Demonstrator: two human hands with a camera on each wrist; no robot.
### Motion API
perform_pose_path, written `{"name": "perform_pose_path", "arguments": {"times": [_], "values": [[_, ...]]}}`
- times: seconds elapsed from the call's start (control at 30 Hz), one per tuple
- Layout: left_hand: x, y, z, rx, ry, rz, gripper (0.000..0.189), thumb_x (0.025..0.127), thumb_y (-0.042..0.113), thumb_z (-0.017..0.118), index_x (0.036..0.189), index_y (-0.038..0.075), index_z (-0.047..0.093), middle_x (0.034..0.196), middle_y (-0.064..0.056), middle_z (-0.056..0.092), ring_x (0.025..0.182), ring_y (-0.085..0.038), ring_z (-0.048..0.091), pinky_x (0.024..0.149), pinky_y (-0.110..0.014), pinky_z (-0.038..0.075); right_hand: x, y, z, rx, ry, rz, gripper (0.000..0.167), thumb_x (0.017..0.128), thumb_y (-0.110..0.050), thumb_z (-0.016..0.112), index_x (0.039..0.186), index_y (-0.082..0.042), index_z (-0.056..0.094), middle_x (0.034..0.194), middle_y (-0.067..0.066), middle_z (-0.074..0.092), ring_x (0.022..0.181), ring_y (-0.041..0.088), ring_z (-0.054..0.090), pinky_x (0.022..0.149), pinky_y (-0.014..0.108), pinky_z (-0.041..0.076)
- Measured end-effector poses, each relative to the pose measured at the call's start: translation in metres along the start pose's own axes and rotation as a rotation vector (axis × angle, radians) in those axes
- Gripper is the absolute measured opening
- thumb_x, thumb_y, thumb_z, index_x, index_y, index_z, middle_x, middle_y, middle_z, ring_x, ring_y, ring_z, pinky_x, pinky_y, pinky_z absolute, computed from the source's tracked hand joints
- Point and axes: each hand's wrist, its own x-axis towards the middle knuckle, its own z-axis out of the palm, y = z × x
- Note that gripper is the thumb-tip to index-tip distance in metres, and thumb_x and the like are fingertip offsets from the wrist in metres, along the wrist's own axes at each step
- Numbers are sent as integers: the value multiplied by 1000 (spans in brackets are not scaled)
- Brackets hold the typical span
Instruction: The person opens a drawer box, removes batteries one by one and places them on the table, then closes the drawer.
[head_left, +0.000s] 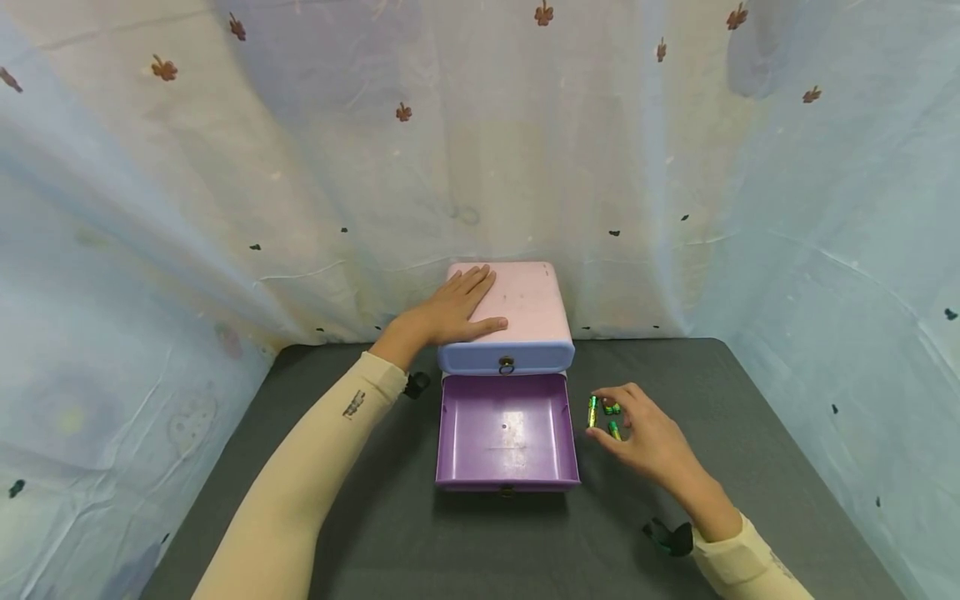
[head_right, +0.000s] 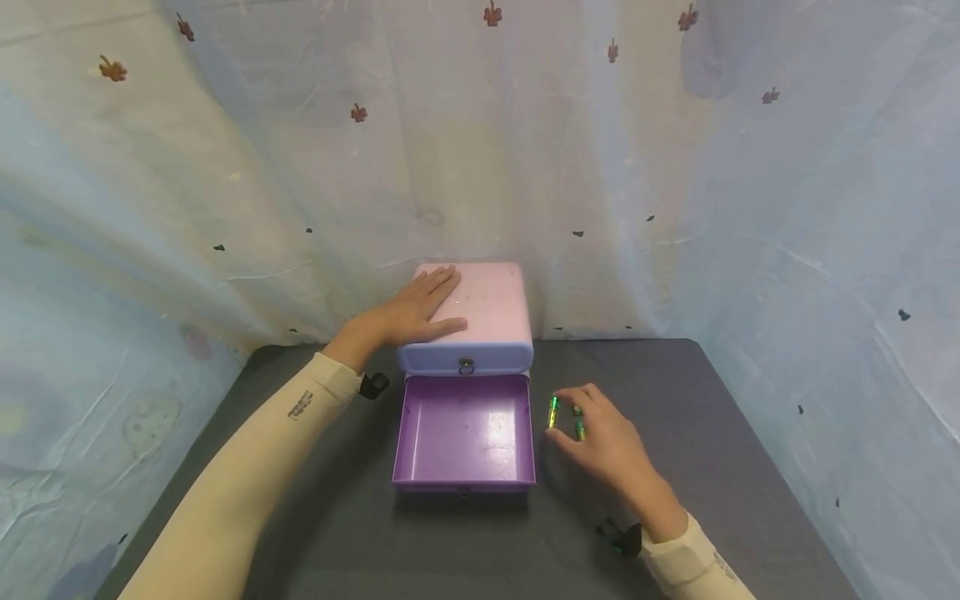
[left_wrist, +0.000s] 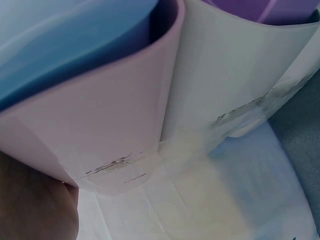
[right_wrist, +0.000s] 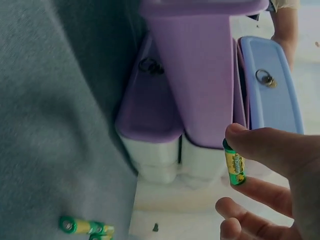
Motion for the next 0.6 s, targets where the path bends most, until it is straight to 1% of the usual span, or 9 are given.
{"name": "perform_pose_path", "arguments": {"times": [0.17, 0.27, 0.4, 0.47, 0.6], "values": [[-4, 3, -2, 6, 18, 14, 103, 105, 76, 38, 173, 10, -2, 181, -9, -6, 167, -22, -10, 134, -39, -10, -1, 10, 0, 9, -1, -9, 51, 88, -25, 92, 133, -14, 70, 114, -2, 62, 83, 12, 52, 59, 26, 43], [-5, 6, -4, 5, 30, 21, 99, 107, 69, 42, 173, 8, 1, 181, -11, -4, 167, -24, -8, 134, -40, -9, -1, 17, 0, 26, -14, -27, 51, 88, -23, 92, 133, -10, 70, 112, -2, 61, 83, 14, 51, 60, 25, 42], [-6, 8, -4, 5, 43, 26, 98, 108, 66, 46, 173, 6, 3, 181, -12, -2, 167, -25, -6, 135, -42, -7, 0, 29, 1, 76, -46, -73, 52, 88, -19, 91, 133, -6, 70, 107, -2, 59, 81, 19, 51, 63, 25, 41], [-6, 8, -4, 5, 46, 27, 99, 108, 66, 46, 173, 6, 3, 181, -12, -1, 167, -26, -5, 135, -42, -7, 0, 36, 1, 102, -65, -96, 52, 89, -18, 91, 134, -5, 69, 103, -3, 57, 81, 19, 49, 64, 25, 40], [-6, 7, -4, 6, 46, 28, 99, 107, 67, 46, 173, 7, 3, 181, -12, -1, 167, -26, -6, 135, -42, -7, -1, 48, 1, 124, -94, -126, 51, 91, -17, 90, 134, -4, 67, 101, -5, 54, 80, 15, 47, 65, 25, 40]]}}
